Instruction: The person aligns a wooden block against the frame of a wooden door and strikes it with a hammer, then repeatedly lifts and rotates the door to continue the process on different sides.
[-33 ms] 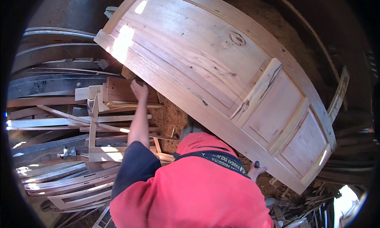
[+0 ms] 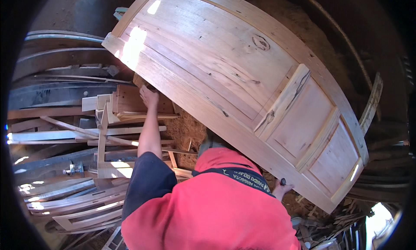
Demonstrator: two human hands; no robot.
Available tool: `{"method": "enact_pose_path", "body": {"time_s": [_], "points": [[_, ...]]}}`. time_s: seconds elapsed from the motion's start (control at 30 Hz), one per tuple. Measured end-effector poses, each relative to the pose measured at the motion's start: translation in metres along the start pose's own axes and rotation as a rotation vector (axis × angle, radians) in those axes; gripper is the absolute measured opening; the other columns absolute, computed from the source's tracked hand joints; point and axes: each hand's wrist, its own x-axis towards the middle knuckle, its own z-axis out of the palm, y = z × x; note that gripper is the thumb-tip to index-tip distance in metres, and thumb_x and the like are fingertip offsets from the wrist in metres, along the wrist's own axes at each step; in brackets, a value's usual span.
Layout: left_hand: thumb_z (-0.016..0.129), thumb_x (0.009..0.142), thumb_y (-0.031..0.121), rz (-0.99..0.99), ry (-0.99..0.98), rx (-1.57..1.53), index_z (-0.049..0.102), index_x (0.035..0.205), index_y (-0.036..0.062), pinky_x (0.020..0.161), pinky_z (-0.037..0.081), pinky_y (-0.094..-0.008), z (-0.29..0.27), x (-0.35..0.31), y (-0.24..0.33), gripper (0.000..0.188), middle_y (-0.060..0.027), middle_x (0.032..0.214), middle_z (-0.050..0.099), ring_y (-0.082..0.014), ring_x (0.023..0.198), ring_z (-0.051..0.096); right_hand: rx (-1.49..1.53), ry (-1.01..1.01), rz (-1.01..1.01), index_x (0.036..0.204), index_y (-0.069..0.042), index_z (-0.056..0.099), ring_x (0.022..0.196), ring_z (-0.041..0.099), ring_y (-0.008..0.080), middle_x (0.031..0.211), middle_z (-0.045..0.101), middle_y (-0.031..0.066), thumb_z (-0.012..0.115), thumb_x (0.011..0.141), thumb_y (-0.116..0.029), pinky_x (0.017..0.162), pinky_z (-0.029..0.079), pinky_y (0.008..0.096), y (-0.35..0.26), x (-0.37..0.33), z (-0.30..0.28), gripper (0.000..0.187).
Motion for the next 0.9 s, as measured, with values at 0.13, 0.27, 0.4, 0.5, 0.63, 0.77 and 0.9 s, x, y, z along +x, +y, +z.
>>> {"method": "enact_pose_path", "body": {"time_s": [0.13, 0.27, 0.4, 0.5, 0.63, 0.77, 0.9], "points": [[0.07, 0.086, 0.036, 0.25, 0.099, 0.215, 0.048, 0.141, 0.011, 0.103, 0.044, -0.0484, 0.02, 0.188, -0.093, 0.064, -0.0171, 0.138, 0.055, -0.0353, 0.123, 0.054, -0.081, -0.044, 0.196, 0.14, -0.009, 0.049, 0.12, 0.059, 0.0344, 0.137, 0.058, 0.0106, 0.03, 0.1, -0.063, 0.103, 0.048, 0.0545, 0.004, -0.017, 0.007, 0.07], [0.072, 0.085, 0.037, 0.431, -0.269, 0.702, 0.048, 0.141, 0.0101, 0.102, 0.044, -0.0493, 0.092, 0.187, -0.088, 0.067, -0.0188, 0.135, 0.057, -0.037, 0.119, 0.058, -0.053, -0.056, 0.012, 0.139, -0.009, 0.049, 0.12, 0.058, 0.0313, 0.134, 0.058, 0.0097, 0.031, 0.101, -0.062, 0.103, 0.048, 0.0501, -0.027, -0.025, 0.012, 0.067], [0.074, 0.082, 0.04, 0.319, -0.135, 0.309, 0.047, 0.142, 0.0084, 0.1, 0.045, -0.0505, 0.048, 0.172, -0.094, 0.073, -0.0216, 0.13, 0.06, -0.0395, 0.113, 0.062, 0.059, -0.041, 0.051, 0.141, -0.011, 0.048, 0.124, 0.055, 0.0313, 0.138, 0.056, 0.0095, 0.027, 0.101, -0.063, 0.105, 0.046, 0.0492, -0.012, -0.038, 0.034, 0.07], [0.079, 0.074, 0.05, 0.033, -0.06, 0.141, 0.045, 0.143, 0.0063, 0.098, 0.046, -0.0513, 0.009, 0.069, -0.058, 0.088, -0.0253, 0.128, 0.061, -0.0419, 0.116, 0.06, 0.073, -0.128, 0.037, 0.144, -0.012, 0.047, 0.126, 0.054, 0.0317, 0.141, 0.054, 0.0092, 0.025, 0.099, -0.069, 0.106, 0.045, 0.0498, -0.008, -0.044, 0.036, 0.075], [0.081, 0.074, 0.053, -0.277, 0.008, 0.008, 0.046, 0.139, -0.0027, 0.099, 0.045, -0.0513, -0.043, -0.03, -0.071, 0.092, -0.0268, 0.126, 0.06, -0.0428, 0.117, 0.057, 0.12, -0.092, 0.054, 0.14, -0.014, 0.05, 0.124, 0.055, 0.0323, 0.138, 0.057, 0.0083, 0.033, 0.097, -0.069, 0.102, 0.048, 0.0518, 0.03, -0.018, 0.026, 0.072], [0.08, 0.077, 0.052, -0.282, -0.081, -0.284, 0.046, 0.138, -0.0017, 0.102, 0.043, -0.0525, -0.081, -0.116, -0.098, 0.089, -0.0289, 0.126, 0.058, -0.0443, 0.119, 0.053, 0.132, -0.14, 0.076, 0.147, -0.015, 0.042, 0.127, 0.053, 0.0326, 0.144, 0.051, 0.0093, 0.025, 0.094, -0.079, 0.103, 0.046, 0.051, 0.053, 0.002, 0.022, 0.085], [0.079, 0.081, 0.05, -0.254, 0.148, -0.207, 0.046, 0.138, -0.0033, 0.102, 0.045, -0.0516, -0.087, -0.178, -0.049, 0.085, -0.0321, 0.13, 0.053, -0.0466, 0.121, 0.051, 0.096, -0.213, 0.002, 0.152, -0.013, 0.035, 0.131, 0.05, 0.0317, 0.149, 0.047, 0.0098, 0.022, 0.094, -0.079, 0.105, 0.045, 0.0482, 0.058, 0.006, 0.013, 0.088]]}}
